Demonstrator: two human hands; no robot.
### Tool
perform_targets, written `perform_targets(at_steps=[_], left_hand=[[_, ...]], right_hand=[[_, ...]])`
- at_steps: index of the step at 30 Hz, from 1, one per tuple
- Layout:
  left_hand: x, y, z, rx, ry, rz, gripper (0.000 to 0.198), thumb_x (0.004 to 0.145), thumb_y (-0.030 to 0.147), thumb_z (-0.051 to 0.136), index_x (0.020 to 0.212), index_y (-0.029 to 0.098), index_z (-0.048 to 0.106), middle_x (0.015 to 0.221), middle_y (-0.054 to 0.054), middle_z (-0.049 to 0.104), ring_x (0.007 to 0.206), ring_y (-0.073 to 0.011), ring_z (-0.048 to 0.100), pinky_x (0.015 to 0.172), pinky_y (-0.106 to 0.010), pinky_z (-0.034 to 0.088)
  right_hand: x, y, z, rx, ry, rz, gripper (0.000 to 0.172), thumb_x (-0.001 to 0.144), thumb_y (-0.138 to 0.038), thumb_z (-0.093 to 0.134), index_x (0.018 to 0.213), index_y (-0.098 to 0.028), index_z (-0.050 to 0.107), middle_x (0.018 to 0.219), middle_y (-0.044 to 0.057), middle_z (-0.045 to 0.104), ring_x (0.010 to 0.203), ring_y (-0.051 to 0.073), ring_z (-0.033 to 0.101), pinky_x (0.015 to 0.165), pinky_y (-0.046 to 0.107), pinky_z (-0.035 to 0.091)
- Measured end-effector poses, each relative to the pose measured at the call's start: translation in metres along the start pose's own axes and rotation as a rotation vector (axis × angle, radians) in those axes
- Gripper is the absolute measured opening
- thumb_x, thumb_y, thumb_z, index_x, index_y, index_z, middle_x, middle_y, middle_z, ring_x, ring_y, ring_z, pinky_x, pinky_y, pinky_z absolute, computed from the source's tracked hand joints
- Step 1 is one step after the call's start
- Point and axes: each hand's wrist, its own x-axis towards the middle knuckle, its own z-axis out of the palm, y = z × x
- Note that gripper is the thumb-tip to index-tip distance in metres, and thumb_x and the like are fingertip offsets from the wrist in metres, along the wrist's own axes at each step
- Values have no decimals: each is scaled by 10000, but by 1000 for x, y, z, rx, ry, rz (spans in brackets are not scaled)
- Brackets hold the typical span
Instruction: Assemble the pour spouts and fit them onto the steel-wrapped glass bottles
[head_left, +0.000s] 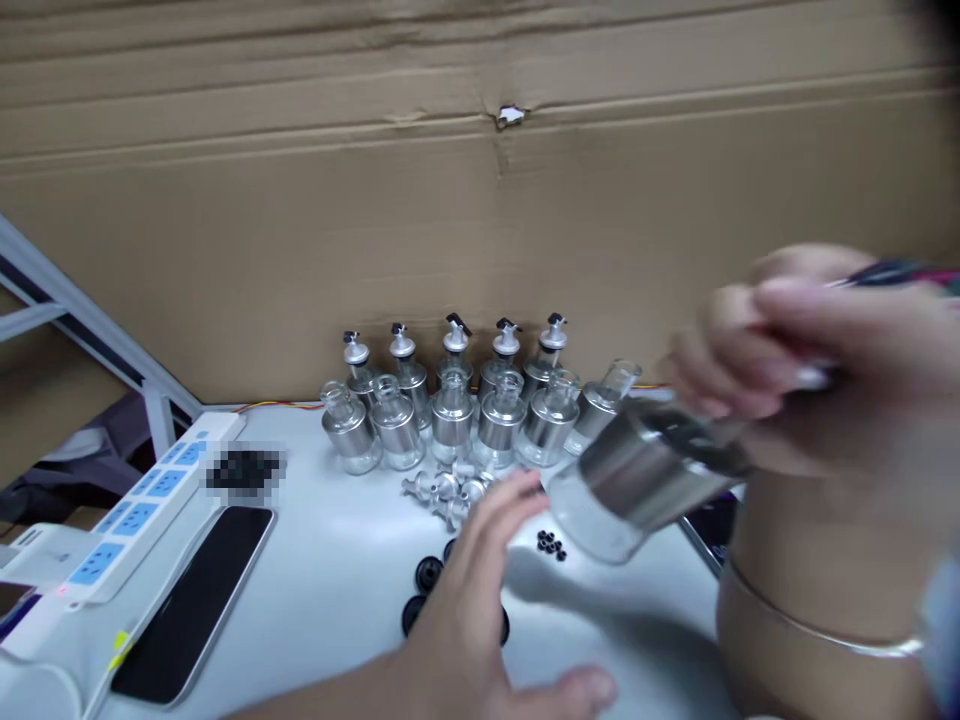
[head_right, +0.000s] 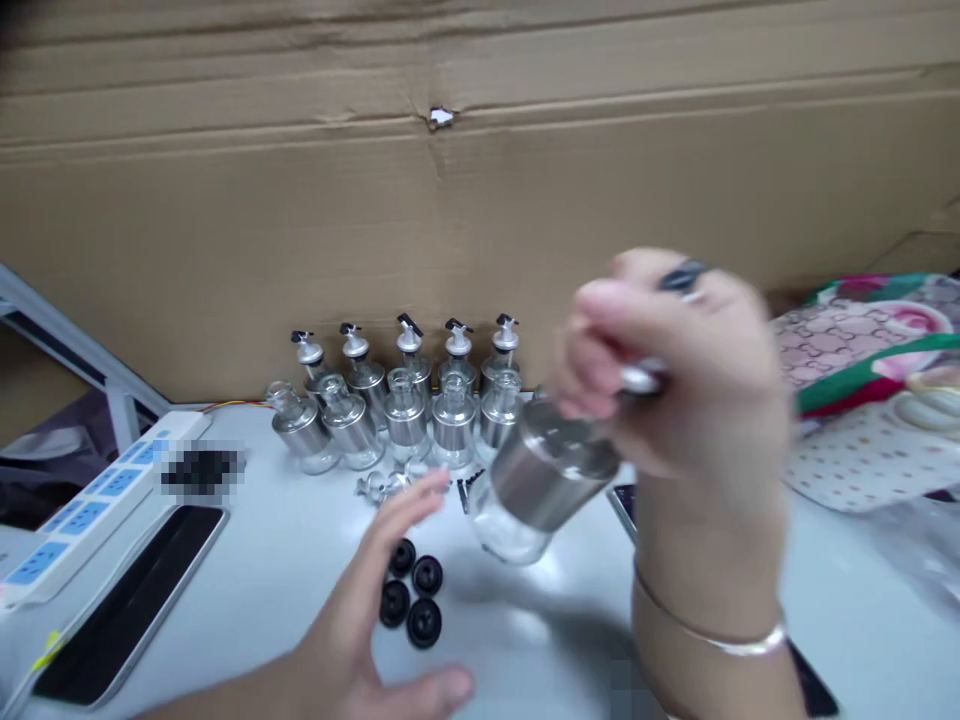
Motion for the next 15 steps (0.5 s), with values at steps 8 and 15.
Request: perform_targets(at_steps=[8, 15], left_hand=[[15, 11, -11, -666, -258, -519, 644, 543, 570, 830, 936, 106, 616, 860, -89, 651, 782, -195, 608, 733, -314, 484], [9, -1, -3, -710, -176, -561, 585, 497, 526, 840, 837, 82, 667, 763, -84, 651, 692, -161, 591, 641, -252, 447]], right_hand=[[1, 60, 56, 383, -211, 243, 381, 674, -295, 770, 502, -178, 450, 496, -68, 486, 417, 47, 455, 430, 184, 415], [-3, 72, 53, 96, -82, 160, 450, 740, -490, 733, 551, -178, 469, 500, -56, 515, 403, 60, 486, 421, 204, 369]])
